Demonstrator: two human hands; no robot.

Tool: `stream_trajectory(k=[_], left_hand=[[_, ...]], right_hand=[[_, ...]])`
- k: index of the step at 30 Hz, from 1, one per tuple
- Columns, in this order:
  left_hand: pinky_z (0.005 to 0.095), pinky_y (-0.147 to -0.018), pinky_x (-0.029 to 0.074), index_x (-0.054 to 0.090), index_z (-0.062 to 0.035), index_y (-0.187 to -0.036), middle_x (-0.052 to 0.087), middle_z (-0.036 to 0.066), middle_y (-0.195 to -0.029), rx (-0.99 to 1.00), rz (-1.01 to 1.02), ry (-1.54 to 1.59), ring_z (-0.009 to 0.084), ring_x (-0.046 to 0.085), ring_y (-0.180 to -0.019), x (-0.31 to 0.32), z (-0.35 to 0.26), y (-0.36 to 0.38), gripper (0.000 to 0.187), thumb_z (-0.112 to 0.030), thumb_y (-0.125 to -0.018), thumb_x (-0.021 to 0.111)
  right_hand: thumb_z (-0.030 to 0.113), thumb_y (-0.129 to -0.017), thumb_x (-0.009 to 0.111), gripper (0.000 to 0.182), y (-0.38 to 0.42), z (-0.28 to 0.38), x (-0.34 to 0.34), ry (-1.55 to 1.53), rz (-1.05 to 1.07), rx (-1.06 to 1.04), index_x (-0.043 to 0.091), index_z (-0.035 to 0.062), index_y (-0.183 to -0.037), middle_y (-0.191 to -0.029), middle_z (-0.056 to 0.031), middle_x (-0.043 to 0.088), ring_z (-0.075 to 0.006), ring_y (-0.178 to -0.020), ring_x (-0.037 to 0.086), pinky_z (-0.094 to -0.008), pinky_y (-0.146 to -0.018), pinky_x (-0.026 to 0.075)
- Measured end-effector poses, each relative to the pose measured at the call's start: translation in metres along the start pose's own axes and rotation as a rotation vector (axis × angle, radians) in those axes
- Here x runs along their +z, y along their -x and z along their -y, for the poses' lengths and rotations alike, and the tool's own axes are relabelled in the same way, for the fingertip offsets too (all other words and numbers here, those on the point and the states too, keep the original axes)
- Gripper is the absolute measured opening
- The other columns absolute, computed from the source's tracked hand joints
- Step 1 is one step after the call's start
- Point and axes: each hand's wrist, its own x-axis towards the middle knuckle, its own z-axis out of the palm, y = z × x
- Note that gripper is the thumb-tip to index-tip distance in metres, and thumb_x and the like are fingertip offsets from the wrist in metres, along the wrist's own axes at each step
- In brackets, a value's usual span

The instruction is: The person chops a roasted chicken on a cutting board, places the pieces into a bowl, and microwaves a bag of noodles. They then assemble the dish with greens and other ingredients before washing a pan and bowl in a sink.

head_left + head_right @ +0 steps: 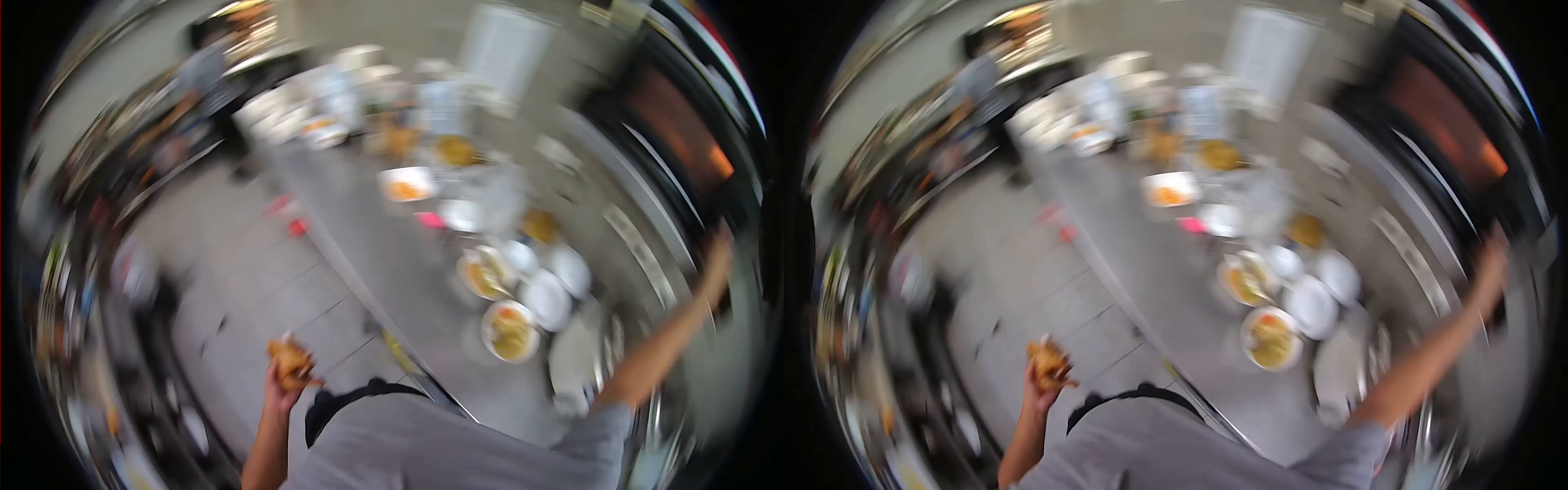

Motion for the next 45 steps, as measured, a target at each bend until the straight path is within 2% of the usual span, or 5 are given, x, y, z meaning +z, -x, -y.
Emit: stream_trajectory(k=[6,8,14,18,45], left_hand=[[0.0557,-0.101,0.044,0.037,-0.0111,-0.147,0.048,0.019,-0.141,0.225,-0.029,0.146,0.0402,0.052,-0.122,-0.059,-0.02,0.093,0.082,-0.052,-0.083,0.067],[0.057,-0.101,0.044,0.036,-0.0114,-0.148,0.047,0.021,-0.142,0.344,-0.039,0.189,0.0422,0.05,-0.124,-0.066,-0.039,0.129,0.083,-0.052,-0.083,0.067],[0.0605,-0.095,0.046,0.032,-0.013,-0.151,0.04,0.02,-0.149,0.64,0.174,0.185,0.0456,0.049,-0.125,-0.082,-0.098,0.203,0.088,-0.065,-0.083,0.054],[0.0579,-0.097,0.045,0.029,-0.0158,-0.153,0.04,0.016,-0.15,0.855,0.073,0.242,0.0403,0.049,-0.127,-0.119,-0.146,0.255,0.085,-0.061,-0.085,0.055],[0.0304,-0.063,0.058,0.048,-0.0037,-0.136,0.061,0.009,-0.119,1.512,-1.298,0.427,0.0172,0.065,-0.095,-0.284,-0.286,0.643,0.053,-0.019,-0.09,0.07]], right_hand=[[0.035,-0.097,0.054,0.027,0.272,0.131,0.271,-0.396,-0.138,-0.572,0.057,0.0113,-0.108,-0.088,-0.0052,0.055,-0.019,-0.077,0.054,-0.0353,-0.069,0.045],[0.033,-0.095,0.058,0.024,0.367,0.138,0.364,-0.6,0.325,-0.417,0.062,0.0097,-0.095,-0.07,-0.0028,0.055,-0.017,-0.064,0.053,-0.033,-0.058,0.045],[0.032,-0.089,0.062,0.077,0.707,0.139,0.602,-0.416,2.119,0.242,0.025,0.0108,-0.154,-0.14,-0.0176,0.048,-0.0299,-0.118,0.057,-0.0397,-0.092,0.05],[0.047,-0.096,0.058,0.078,0.91,0.191,0.624,-0.399,2.673,0.596,0.02,0.0103,-0.155,-0.15,-0.0157,0.037,-0.0318,-0.131,0.046,-0.0483,-0.102,0.044],[0.003,-0.089,0.063,0.067,1.532,0.421,0.616,0.084,3.336,0.676,0.029,0.0077,-0.146,-0.135,-0.0135,0.051,-0.0305,-0.114,0.061,-0.0467,-0.085,0.058]])
